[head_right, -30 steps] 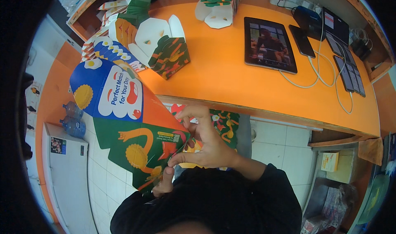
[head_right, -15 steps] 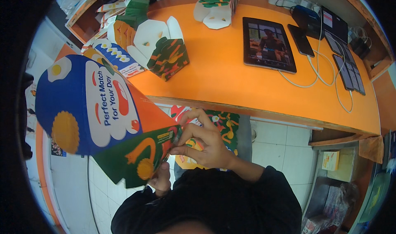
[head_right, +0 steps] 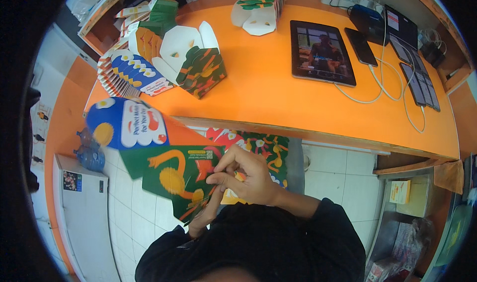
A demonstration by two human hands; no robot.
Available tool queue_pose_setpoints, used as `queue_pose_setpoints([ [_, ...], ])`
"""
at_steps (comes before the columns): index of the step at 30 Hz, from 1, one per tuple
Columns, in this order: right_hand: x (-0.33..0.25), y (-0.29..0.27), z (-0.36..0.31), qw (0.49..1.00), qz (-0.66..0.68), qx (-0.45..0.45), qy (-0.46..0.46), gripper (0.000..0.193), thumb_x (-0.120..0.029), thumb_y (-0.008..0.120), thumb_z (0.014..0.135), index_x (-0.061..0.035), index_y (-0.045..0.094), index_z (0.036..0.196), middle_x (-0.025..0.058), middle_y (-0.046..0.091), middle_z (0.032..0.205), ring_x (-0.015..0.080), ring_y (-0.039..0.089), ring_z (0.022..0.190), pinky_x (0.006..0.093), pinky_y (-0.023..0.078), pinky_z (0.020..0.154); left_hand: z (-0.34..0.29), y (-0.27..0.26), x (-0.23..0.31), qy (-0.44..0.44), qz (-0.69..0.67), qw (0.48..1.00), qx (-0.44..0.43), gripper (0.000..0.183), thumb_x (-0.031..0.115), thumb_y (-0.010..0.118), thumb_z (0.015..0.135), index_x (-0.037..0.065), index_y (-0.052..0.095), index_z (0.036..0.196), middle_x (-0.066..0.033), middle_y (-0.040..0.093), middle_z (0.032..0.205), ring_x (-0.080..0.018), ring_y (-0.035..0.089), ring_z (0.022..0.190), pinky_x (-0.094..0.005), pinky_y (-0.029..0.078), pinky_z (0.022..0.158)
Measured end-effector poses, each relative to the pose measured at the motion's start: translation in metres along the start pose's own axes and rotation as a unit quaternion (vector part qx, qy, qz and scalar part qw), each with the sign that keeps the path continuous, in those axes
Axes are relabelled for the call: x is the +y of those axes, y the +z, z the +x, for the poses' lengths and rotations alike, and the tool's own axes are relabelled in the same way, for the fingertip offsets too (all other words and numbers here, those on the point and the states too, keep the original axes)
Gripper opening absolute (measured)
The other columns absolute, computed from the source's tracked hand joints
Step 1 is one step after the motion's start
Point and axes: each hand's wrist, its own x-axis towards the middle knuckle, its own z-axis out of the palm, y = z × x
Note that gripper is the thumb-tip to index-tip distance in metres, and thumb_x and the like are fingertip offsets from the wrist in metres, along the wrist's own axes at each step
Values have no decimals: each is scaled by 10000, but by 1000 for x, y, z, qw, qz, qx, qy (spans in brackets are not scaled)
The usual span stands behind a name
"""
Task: The person assembles flat-packed paperboard food boxes at a counter. They fold the panels, tuck flaps, and form the box shape, then place the finished boxes on the counter. The process is repeated for several boxes.
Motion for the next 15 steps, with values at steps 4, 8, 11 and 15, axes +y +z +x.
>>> queue_pose_setpoints([
  [4,-5,-7,2,995,66,-67,34,226,-65,756,798,-17,594,948,43,603,769,83,585,626,223,458,568,-1,0,0,-1,7,1000,-9,436,-8,488,838,2,525,1272,-169,575,1171,-300,551,1019,-358,424,859],
  [8,-4,-35,12,986,-71,-138,-61,384,-116,807,736,-45,607,1056,78,619,905,118,587,695,272,465,635,-4,-1,2,-2,25,999,-43,444,-17,499,820,2,532,1262,-173,583,1146,-306,559,984,-362,431,832],
  [11,-1,-35,12,983,-117,-76,-116,475,-147,832,705,-58,597,1108,118,584,1122,167,582,924,308,460,792,-6,-8,4,2,58,993,-98,450,-24,507,806,1,537,1254,-176,589,1127,-311,566,958,-365,436,812],
  [15,-3,-23,10,998,59,-35,5,624,-170,836,697,-49,543,1234,132,465,1362,233,454,1247,344,375,1017,-10,-14,-1,14,107,984,-143,458,-34,519,787,1,544,1243,-180,596,1101,-318,574,923,-369,443,786],
])
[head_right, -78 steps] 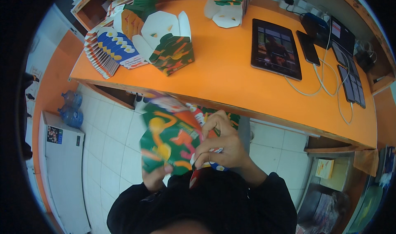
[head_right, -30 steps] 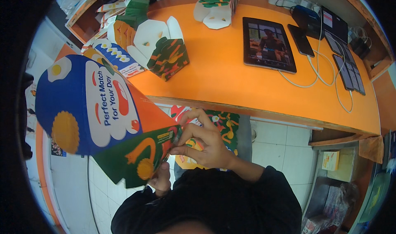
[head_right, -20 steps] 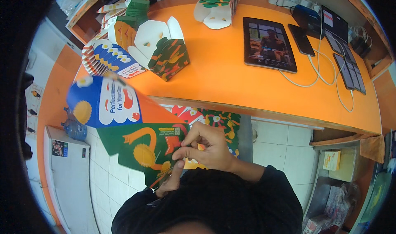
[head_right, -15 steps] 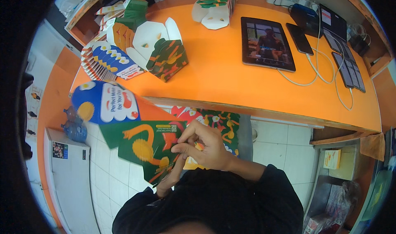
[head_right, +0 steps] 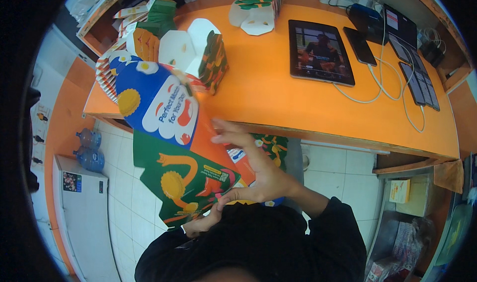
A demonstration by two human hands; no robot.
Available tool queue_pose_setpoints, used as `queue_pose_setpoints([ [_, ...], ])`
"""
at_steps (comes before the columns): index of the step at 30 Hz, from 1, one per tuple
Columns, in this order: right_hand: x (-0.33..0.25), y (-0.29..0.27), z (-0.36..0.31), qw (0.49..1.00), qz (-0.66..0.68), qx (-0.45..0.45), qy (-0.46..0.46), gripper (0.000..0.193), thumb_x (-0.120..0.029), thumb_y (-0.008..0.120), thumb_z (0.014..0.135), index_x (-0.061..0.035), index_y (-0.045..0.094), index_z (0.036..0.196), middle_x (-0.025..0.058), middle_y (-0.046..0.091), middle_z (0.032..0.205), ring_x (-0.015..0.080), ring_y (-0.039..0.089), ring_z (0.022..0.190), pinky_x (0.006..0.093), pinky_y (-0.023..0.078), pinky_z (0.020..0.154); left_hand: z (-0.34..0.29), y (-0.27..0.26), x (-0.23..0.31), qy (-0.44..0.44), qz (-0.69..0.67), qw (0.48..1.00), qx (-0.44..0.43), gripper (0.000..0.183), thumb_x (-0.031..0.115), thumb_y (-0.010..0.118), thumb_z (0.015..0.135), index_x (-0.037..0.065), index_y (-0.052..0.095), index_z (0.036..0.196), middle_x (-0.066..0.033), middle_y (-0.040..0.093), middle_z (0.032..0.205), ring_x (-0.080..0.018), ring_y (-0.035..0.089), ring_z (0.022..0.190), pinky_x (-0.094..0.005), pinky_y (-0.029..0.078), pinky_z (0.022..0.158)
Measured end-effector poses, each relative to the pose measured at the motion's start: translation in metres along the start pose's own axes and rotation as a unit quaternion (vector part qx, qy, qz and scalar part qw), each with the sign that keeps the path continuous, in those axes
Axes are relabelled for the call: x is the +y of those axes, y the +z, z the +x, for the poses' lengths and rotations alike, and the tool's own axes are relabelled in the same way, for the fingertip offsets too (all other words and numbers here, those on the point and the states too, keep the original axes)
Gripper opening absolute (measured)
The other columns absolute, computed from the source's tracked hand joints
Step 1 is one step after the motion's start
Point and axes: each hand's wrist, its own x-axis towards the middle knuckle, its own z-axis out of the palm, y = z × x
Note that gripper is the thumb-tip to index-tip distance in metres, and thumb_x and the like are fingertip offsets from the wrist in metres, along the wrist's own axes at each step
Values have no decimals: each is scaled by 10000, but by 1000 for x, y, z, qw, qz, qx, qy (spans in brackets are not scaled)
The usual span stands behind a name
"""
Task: The person assembles flat-packed paperboard food boxes at a counter. They fold the panels, tuck flaps, and form the box shape, then place the finished boxes on the counter. The process is repeated for several boxes.
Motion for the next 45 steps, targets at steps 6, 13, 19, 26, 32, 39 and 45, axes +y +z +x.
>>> queue_pose_setpoints([
  [6,-10,-1,-3,977,34,-165,130,766,-123,797,732,-35,419,1392,144,412,1454,244,406,1336,363,347,1093,-20,-2,-17,-6,102,995,-15,470,-48,535,759,1,555,1227,-186,608,1063,-328,587,870,-375,453,746],
  [13,-2,-8,-10,981,-84,-134,112,1117,-250,915,566,-80,277,1467,142,291,1521,252,331,1381,379,299,1116,-15,-14,-13,-41,73,985,-148,434,-5,564,815,2,540,1248,-166,646,1058,-314,628,909,-345,473,801],
  [19,3,-30,-10,987,-96,-131,-1,1461,-382,965,399,-115,52,1508,200,32,1566,318,116,1446,436,201,1149,1,-13,-2,-40,-75,987,-137,518,66,714,790,0,518,1265,-135,694,984,-301,681,855,-313,510,809],
  [26,0,-40,-6,984,-165,-38,53,1289,-353,947,471,-57,209,1486,242,104,1550,346,146,1444,424,178,1152,-30,0,-31,-289,-509,810,-43,649,64,732,727,-28,460,1308,-194,609,1177,-309,587,1093,-395,451,945],
  [32,-7,-28,-3,995,-94,-23,34,1234,-262,955,480,-37,247,1466,202,237,1500,292,268,1396,375,256,1125,-35,10,-37,-177,-602,777,48,627,125,715,759,-32,460,1310,-200,606,1192,-319,599,1090,-409,471,941],
  [39,-13,-38,3,984,-30,147,94,827,34,806,677,-46,370,1376,157,526,1245,224,582,1103,346,522,925,0,10,-68,-8,-690,716,108,612,196,695,797,-37,462,1312,-207,602,1210,-331,612,1086,-424,495,936],
  [45,-8,-48,1,967,-140,185,103,715,-86,827,697,-73,481,1323,164,475,1318,250,579,1132,326,548,880,11,-8,-81,-138,-666,731,52,510,7,544,773,-119,450,1258,-281,590,1177,-345,633,1035,-442,507,913],
])
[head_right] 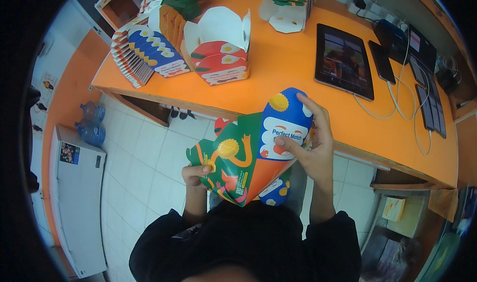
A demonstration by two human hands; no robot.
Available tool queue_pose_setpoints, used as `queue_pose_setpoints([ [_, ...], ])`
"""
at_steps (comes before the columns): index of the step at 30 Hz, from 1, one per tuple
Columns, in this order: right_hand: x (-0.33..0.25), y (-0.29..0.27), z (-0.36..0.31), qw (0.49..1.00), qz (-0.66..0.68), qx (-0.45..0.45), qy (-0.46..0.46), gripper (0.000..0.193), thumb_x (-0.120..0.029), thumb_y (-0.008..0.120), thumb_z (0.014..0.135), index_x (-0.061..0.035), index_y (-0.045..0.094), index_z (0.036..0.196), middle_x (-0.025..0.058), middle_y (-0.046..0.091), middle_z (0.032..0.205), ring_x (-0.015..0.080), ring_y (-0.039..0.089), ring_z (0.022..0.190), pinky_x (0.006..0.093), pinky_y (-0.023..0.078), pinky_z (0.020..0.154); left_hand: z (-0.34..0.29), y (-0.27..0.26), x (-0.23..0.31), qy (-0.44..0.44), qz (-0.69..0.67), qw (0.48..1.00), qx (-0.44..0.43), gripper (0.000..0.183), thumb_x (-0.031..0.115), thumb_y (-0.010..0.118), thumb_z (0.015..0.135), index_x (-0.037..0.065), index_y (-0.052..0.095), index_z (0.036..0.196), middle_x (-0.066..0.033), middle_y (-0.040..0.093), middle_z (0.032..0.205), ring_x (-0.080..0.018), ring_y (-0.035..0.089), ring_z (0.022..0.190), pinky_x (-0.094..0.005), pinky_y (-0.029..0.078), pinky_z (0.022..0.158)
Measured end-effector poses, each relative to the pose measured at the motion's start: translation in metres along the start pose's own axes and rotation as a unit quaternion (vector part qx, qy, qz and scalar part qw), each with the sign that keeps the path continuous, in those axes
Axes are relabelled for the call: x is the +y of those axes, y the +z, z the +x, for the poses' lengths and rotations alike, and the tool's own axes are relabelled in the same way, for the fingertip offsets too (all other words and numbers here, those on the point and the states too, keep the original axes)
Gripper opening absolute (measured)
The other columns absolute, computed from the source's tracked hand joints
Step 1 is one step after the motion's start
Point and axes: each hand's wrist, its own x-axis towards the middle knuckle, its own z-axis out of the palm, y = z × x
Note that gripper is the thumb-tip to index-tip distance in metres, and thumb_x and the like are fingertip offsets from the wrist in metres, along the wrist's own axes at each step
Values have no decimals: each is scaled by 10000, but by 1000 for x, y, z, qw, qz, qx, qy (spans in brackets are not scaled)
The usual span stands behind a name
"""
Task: The person assembles flat-packed paperboard food boxes at a counter. They fold the panels, tuck flaps, and form the box shape, then place the finished boxes on the counter. The process is repeated for several boxes.
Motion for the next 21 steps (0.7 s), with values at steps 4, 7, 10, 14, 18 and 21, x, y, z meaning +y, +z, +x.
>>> queue_pose_setpoints([
  [4,6,7,-9,989,-131,-36,-50,700,-223,836,700,-60,531,1308,176,408,1415,312,504,1227,398,439,1004,0,8,1,-25,52,998,27,577,32,594,725,-125,447,1260,-279,595,1166,-341,622,1055,-448,496,921],
  [7,6,12,-15,960,-217,-139,-114,787,-300,830,690,-34,496,1351,210,409,1445,330,349,1374,460,148,1155,-1,25,3,-32,178,981,68,683,80,627,640,-134,442,1262,-297,587,1166,-363,594,1099,-459,460,971],
  [10,4,22,-22,979,-113,-154,-74,767,-302,806,722,-17,482,1356,209,429,1433,307,286,1412,461,107,1162,-1,46,10,-73,198,977,36,754,113,633,564,-139,454,1251,-317,580,1156,-388,568,1126,-460,422,1018],
  [14,-2,34,-40,979,67,-191,27,659,-285,712,840,-7,450,1377,209,397,1455,307,243,1425,410,172,1155,-11,76,7,-147,205,959,130,748,132,637,545,-140,481,1223,-319,594,1118,-399,627,1000,-445,479,959],
  [18,-3,32,-43,971,82,-215,72,505,-283,661,897,9,537,1290,171,646,1153,190,604,1092,300,468,903,-7,69,20,-189,173,966,19,641,94,678,713,-50,474,1303,-186,602,1195,-256,581,1100,-318,446,957],
  [21,-8,23,-41,966,-9,-250,69,363,-266,648,911,26,623,1125,92,687,860,93,622,783,239,482,681,-7,63,18,-148,198,969,12,586,91,667,738,-54,490,1277,-177,609,1165,-241,584,1067,-310,453,923],
])
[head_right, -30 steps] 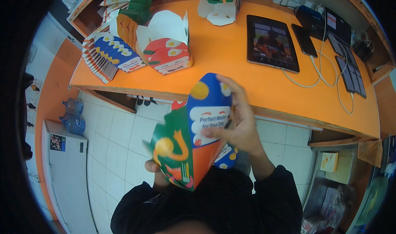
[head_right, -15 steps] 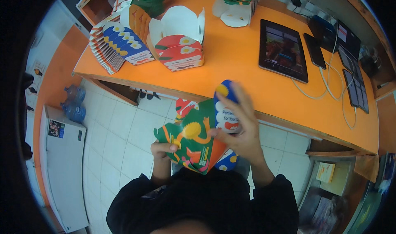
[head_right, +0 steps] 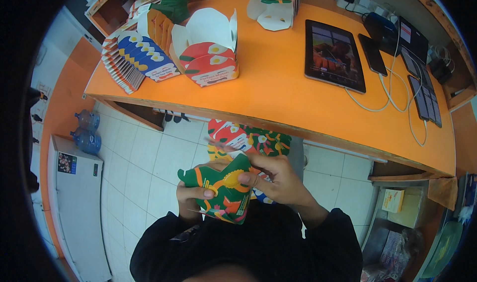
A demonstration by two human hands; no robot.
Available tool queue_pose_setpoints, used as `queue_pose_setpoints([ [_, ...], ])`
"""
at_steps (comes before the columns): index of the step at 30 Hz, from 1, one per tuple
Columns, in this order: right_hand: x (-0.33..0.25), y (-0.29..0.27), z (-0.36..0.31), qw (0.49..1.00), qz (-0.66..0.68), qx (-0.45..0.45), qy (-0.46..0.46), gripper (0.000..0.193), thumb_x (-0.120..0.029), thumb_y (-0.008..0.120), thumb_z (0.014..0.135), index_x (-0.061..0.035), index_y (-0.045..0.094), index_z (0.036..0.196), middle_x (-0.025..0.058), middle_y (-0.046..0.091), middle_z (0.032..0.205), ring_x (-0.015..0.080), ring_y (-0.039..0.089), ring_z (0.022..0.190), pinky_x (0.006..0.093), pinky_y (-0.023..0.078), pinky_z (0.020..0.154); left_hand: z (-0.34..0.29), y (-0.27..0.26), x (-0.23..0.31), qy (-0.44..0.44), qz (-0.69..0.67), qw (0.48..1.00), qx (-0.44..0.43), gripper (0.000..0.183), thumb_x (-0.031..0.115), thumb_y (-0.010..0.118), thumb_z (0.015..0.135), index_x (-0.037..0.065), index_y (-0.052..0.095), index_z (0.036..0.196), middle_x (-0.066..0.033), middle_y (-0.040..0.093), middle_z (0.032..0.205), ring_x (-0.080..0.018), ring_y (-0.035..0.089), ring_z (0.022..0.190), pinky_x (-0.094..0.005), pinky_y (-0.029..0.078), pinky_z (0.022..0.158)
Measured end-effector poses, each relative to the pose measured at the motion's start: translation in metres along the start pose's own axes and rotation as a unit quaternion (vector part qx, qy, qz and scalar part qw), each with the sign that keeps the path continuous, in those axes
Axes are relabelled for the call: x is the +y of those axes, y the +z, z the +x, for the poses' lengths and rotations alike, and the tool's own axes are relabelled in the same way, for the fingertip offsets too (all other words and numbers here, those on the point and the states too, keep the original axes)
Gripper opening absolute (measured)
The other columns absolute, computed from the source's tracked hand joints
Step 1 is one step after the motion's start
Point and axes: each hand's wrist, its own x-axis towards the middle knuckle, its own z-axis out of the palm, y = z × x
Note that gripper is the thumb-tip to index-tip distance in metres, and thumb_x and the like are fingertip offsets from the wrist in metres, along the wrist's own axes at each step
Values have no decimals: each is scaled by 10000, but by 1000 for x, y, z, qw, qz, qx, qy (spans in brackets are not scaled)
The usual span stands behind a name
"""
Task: The person assembles flat-packed paperboard food boxes at a counter. They fold the panels, tuck flaps, and form the box shape, then place the finished boxes on the counter. The process is repeated for several boxes.
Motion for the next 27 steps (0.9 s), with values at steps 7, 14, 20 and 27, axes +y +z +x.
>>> queue_pose_setpoints([
  [7,-3,-2,3,997,-55,60,-7,191,-138,612,922,11,657,1034,92,697,834,89,657,781,234,495,675,17,-6,6,19,196,980,18,486,115,662,819,-39,505,1252,-133,620,1097,-190,580,993,-285,445,874],
  [14,15,-8,17,990,-50,128,-33,328,-96,611,912,-26,594,1232,157,699,1029,156,686,947,262,550,775,25,-4,-10,99,287,940,157,263,82,656,874,8,535,1095,-51,604,943,-117,565,900,-247,446,802],
  [20,29,-11,19,987,-14,143,-72,289,-38,640,874,-24,651,1163,117,716,997,151,691,922,259,557,781,35,-6,-18,98,159,965,186,279,107,680,873,2,556,1099,-57,620,971,-125,586,908,-254,472,799],
  [27,26,-20,23,975,-138,145,-97,195,-8,624,871,-1,700,1050,129,710,1015,188,691,926,279,558,801,35,-9,-32,-13,63,976,209,367,98,692,864,-14,553,1185,-84,637,1091,-170,618,988,-289,508,847],
])
